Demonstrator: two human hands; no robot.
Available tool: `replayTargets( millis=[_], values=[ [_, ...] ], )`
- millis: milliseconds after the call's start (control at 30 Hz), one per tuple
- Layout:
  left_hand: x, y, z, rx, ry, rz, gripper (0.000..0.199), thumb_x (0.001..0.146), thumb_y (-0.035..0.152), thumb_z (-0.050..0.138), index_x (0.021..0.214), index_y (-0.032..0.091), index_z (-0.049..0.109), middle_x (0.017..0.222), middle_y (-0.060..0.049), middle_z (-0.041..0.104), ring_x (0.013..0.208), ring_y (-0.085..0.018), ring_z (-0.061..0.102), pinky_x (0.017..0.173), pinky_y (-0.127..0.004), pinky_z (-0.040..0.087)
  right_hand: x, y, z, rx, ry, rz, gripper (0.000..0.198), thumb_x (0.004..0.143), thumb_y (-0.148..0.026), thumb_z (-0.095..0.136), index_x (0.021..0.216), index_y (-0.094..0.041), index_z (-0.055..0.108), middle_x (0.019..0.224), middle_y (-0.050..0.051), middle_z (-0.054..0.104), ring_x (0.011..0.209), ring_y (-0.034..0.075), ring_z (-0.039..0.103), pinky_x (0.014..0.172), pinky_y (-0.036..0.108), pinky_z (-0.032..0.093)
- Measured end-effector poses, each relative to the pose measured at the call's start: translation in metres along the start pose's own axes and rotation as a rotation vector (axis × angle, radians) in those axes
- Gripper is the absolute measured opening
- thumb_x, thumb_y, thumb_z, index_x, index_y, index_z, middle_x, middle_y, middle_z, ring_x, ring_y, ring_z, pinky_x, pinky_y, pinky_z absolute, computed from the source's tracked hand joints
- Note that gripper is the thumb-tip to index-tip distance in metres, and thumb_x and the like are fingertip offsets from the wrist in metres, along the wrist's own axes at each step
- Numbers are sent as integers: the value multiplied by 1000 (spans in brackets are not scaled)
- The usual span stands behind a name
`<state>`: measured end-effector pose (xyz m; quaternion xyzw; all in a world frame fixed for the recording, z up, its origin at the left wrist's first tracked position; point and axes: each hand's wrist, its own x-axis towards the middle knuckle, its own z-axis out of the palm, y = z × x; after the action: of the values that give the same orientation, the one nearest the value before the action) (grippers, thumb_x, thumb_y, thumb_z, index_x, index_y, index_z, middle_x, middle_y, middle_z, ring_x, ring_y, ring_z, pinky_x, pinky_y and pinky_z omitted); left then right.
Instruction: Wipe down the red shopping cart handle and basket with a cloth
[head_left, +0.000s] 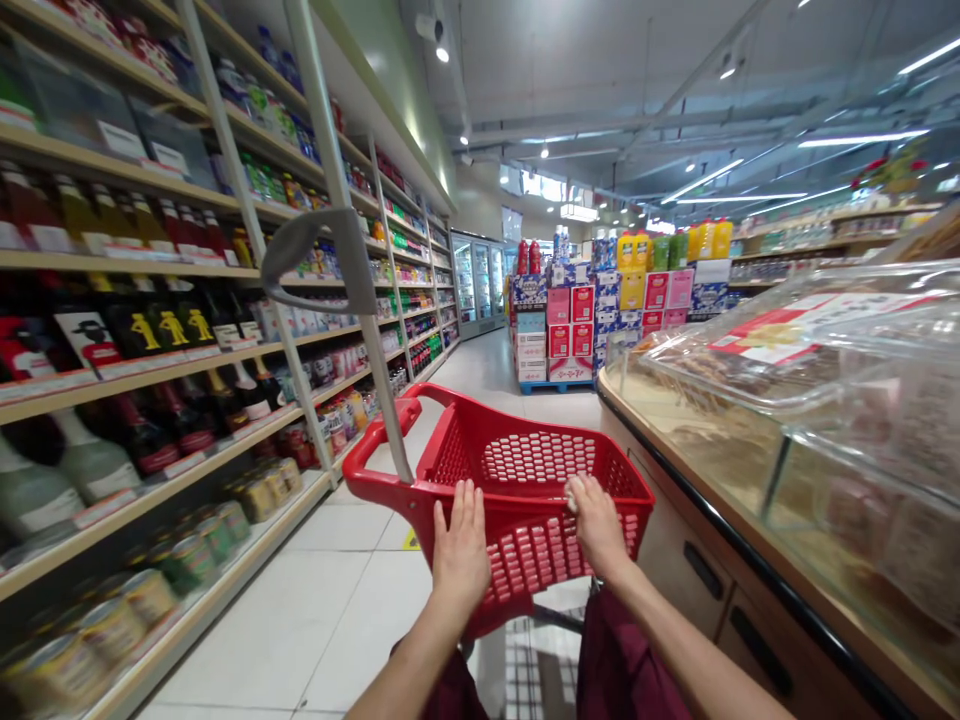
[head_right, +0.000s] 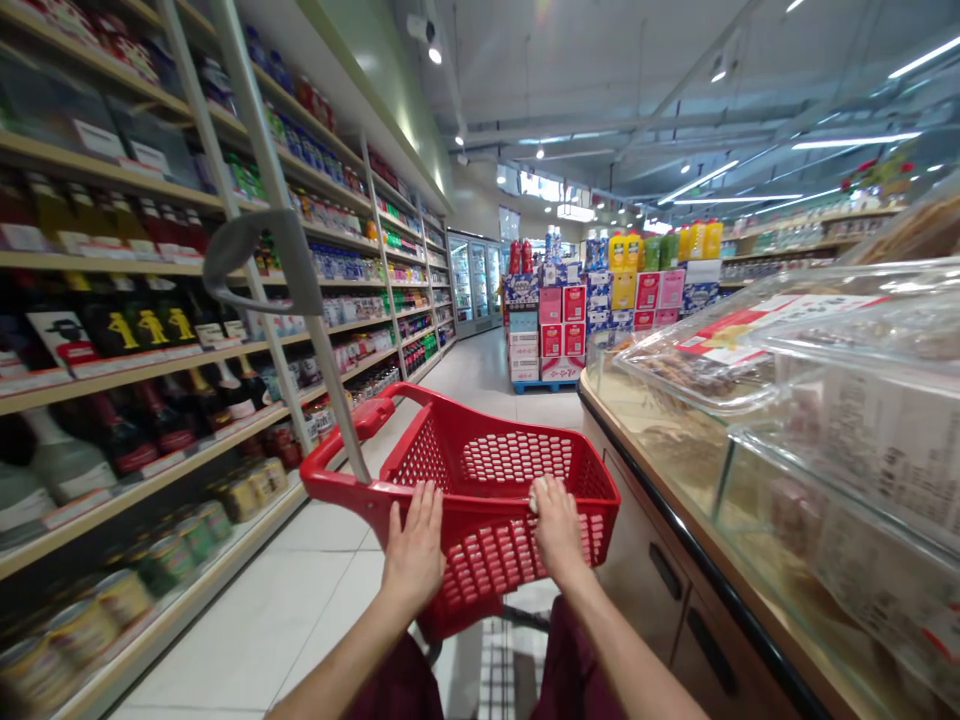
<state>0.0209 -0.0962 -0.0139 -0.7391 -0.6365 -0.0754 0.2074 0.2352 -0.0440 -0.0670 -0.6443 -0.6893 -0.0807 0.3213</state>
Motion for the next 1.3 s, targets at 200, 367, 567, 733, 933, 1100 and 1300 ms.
replayTargets(
  millis=[200, 367, 567, 733, 933, 1100, 1300],
  values=[
    [-3, -2, -3, -10, 2, 49, 66, 71, 22, 39, 133, 10, 21, 142, -10, 17, 132, -24, 5, 105, -50, 11, 5, -15, 2, 71, -15, -102, 46, 80, -4, 28, 119, -19, 49, 130, 10, 43, 124, 22, 32, 97, 43, 28],
    [-3, -1, -3, -26, 4, 33, 67, 70, 23, 40, 132, 8, 22, 142, -12, 16, 132, -25, 6, 104, -51, 11, 3, 0, 0, 24, 17, 29, 43, 82, -6, 27, 118, -13, 50, 128, 14, 44, 122, 25, 33, 95, 44, 30],
    [-3, -1, 0, -23, 7, 28, 65, 71, 22, 39, 133, 11, 23, 142, -10, 19, 132, -23, 8, 105, -50, 10, 1, -75, 20, 221, 67, -245, 48, 78, -2, 30, 118, -18, 49, 127, 9, 47, 121, 18, 36, 97, 37, 32],
    [-13, -24, 0, -125, 114, 113, 64, 70, 19, 40, 132, 12, 25, 140, -9, 25, 131, -22, 14, 106, -47, 13, 6, -57, 13, 225, 71, -161, 43, 81, -8, 29, 117, -19, 51, 124, 10, 49, 119, 20, 38, 95, 40, 34],
    [-9, -104, -27, -139, 279, -292, 61, 72, 16, 37, 132, 9, 25, 139, -11, 28, 131, -22, 14, 105, -48, 13, 8, -64, 17, 271, 79, -114, 41, 82, -10, 30, 114, -17, 53, 120, 12, 51, 117, 21, 41, 95, 39, 34],
    [-2, -126, -44, -59, 36, -221, 61, 66, 18, 42, 127, 13, 36, 138, -8, 31, 131, -24, 13, 105, -51, 7, 14, -174, 19, 446, 74, -249, 42, 80, -5, 31, 116, -14, 51, 122, 14, 50, 117, 21, 41, 96, 38, 35],
    [-11, -119, -41, -25, 46, -213, 69, 65, 16, 42, 132, 16, 27, 143, -7, 18, 132, -22, 5, 105, -50, 6, 15, -209, 16, 425, 112, -424, 47, 78, -4, 36, 122, -18, 45, 128, 11, 44, 121, 24, 36, 95, 44, 33]
  ],
)
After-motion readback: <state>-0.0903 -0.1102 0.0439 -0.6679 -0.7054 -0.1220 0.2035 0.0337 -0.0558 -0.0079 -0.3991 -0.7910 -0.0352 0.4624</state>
